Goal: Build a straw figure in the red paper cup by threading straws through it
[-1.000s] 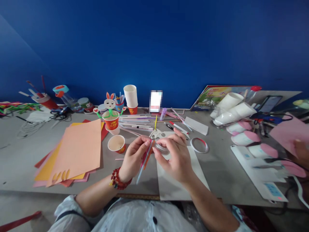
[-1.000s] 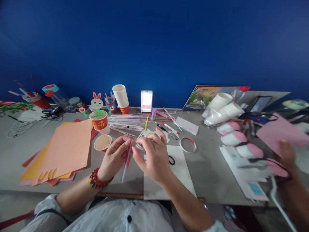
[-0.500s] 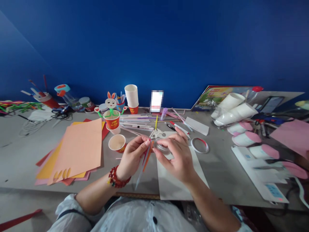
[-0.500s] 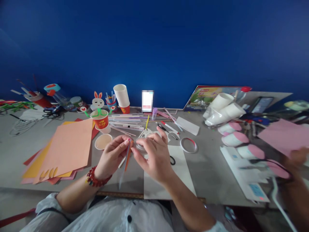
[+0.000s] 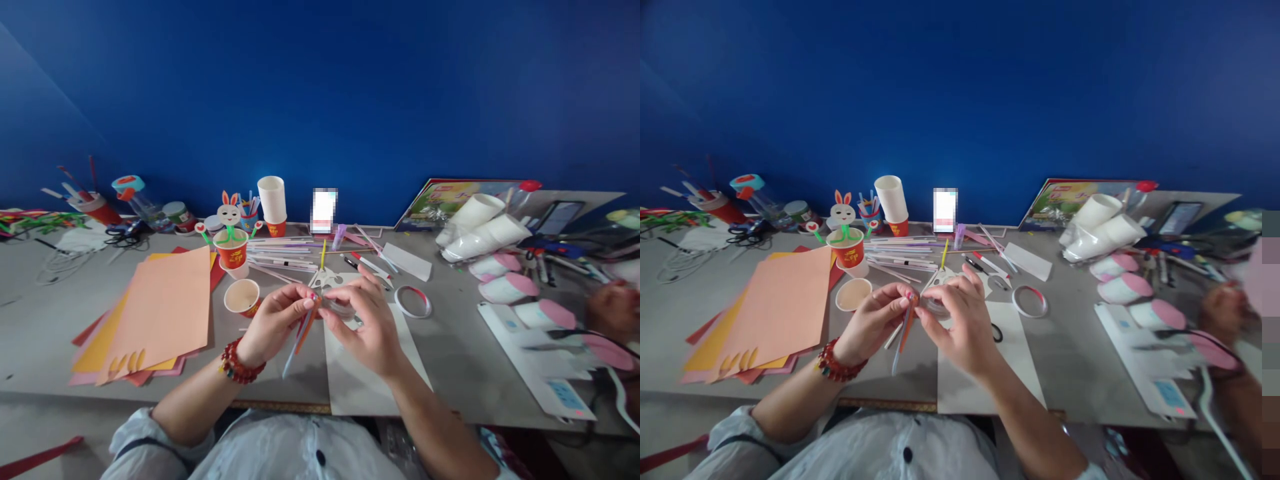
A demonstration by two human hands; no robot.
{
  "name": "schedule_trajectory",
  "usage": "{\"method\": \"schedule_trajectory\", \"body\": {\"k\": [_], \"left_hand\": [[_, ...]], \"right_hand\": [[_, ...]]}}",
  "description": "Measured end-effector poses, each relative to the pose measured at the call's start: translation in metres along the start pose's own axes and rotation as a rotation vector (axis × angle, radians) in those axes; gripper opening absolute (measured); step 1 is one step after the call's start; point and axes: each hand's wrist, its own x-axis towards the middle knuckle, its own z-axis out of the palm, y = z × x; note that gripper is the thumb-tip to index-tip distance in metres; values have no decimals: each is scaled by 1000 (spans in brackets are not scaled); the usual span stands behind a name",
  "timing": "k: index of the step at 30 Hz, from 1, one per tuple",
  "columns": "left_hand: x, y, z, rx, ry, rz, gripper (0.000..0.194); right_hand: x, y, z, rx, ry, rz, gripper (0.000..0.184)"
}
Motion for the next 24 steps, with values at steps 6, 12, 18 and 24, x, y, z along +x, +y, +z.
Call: {"method": "schedule_trajectory", "body": {"k": [6, 12, 18, 24], "left_hand": [[3, 5, -4, 25, -15, -43, 20], [1, 1, -8, -76, -29, -95, 17], [-1, 1, -8, 8, -36, -46, 11], [0, 2, -8, -125, -62, -200, 12]], "right_hand": [[1, 4, 3, 31, -38, -5, 12], [-1, 14, 5, 112, -95, 18, 14], [-6, 18, 6, 28, -64, -36, 13], [-8, 28, 2, 64, -54, -31, 13]]}}
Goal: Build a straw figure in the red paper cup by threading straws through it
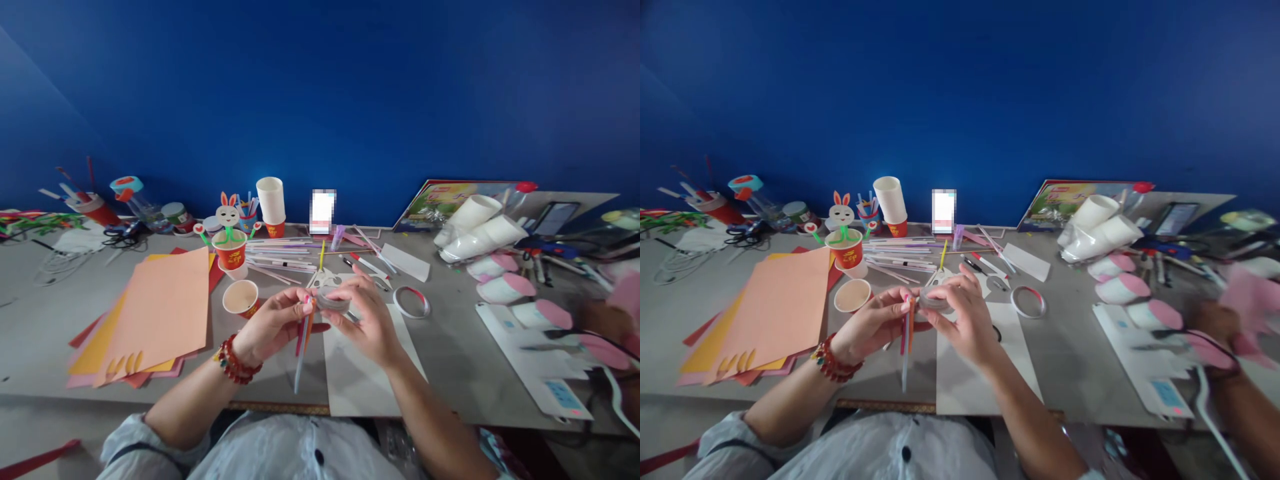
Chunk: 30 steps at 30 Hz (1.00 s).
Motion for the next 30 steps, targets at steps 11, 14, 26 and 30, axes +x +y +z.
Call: {"method": "schedule_trajectory", "body": {"k": [11, 14, 26, 30], "left_hand": [[12, -10, 4, -100, 33, 75, 10], [14, -13, 0, -149, 75, 88, 10], [18, -20, 0, -227, 85, 156, 8], [16, -18, -2, -235, 87, 185, 9]], "right_hand": [[-27, 28, -14, 40, 53, 204, 17], [-64, 40, -24, -163, -55, 382, 18], [-122, 52, -19, -735, -416, 374, 5], [-114, 55, -19, -626, -452, 393, 6]]}}
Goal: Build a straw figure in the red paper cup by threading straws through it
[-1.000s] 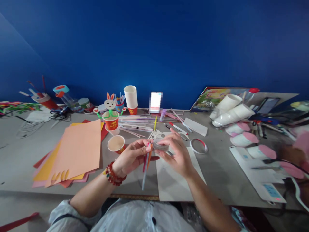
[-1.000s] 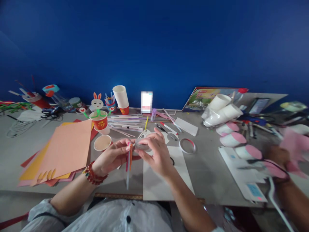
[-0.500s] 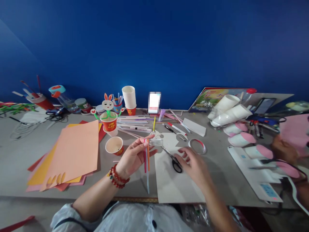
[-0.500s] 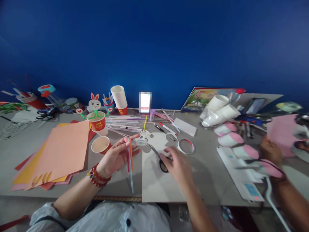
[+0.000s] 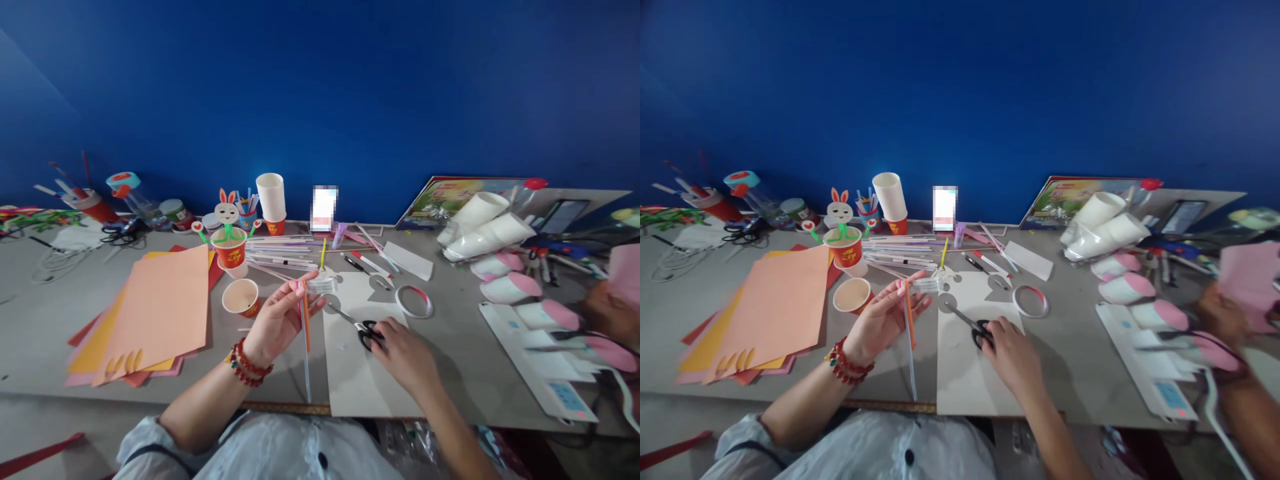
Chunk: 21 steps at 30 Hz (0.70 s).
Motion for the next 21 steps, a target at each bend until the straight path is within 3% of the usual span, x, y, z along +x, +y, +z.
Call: {"method": "schedule_trajectory", "body": {"k": [10, 13, 15, 17, 21], "left_hand": [[-1, 2, -2, 1, 12, 19, 8], [1, 1, -3, -20, -8, 49, 8], [3, 0, -4, -37, -8, 55, 9], [4, -2, -5, -59, -3, 51, 10], [4, -3, -2, -86, 2, 42, 7]], "right_hand": [[-3, 33, -10, 516, -258, 250, 22], [-5, 31, -12, 832, -369, 290, 30], [-6, 19, -13, 1152, -469, 281, 36], [-7, -3, -15, 1395, -489, 278, 43], [-2, -55, -19, 1565, -500, 252, 54]]}}
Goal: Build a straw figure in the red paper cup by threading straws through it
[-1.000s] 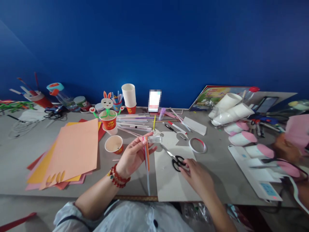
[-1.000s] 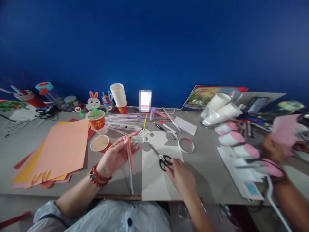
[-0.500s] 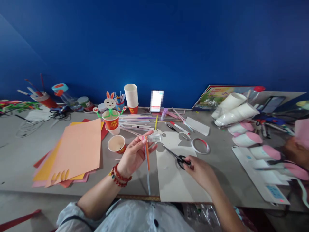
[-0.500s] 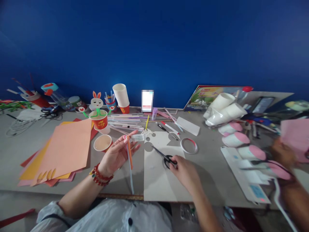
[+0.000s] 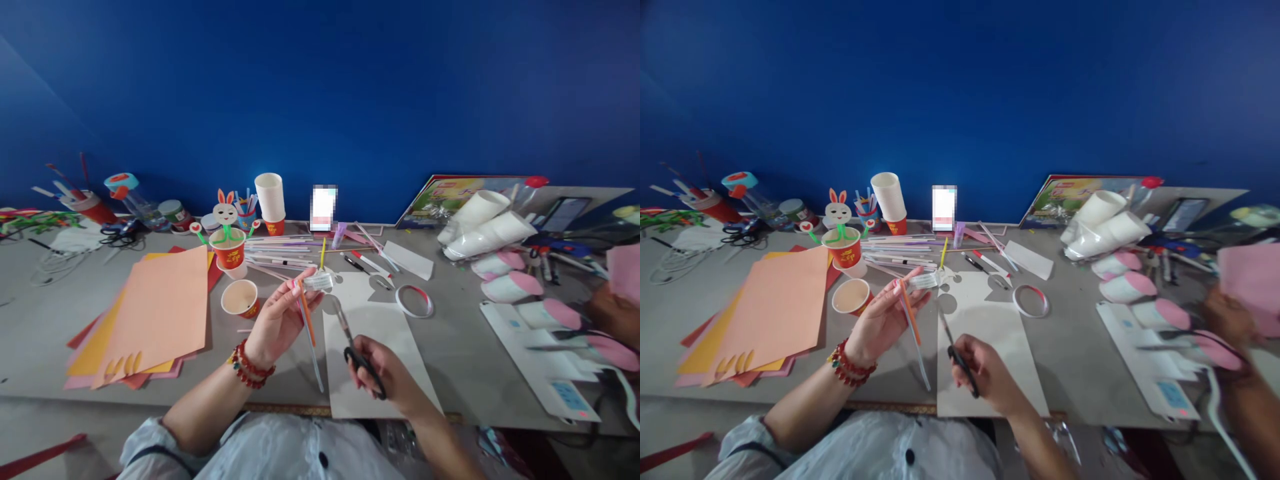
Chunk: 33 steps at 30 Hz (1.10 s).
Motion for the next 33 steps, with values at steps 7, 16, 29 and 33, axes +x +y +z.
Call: {"method": "schedule_trajectory", "body": {"k": [7, 16, 29, 33], "left_hand": [[-4, -3, 5, 44, 3, 35, 6], [-4, -4, 5, 26, -15, 39, 6], [-7, -15, 9, 15, -1, -11, 7], [-6, -15, 9, 12, -19, -18, 6]], "right_hand": [[20, -13, 35, 54, 1, -45, 61], [27, -15, 41, 76, 10, -49, 62], [33, -16, 35, 35, 4, -175, 57], [33, -18, 36, 41, 8, -183, 56]]}}
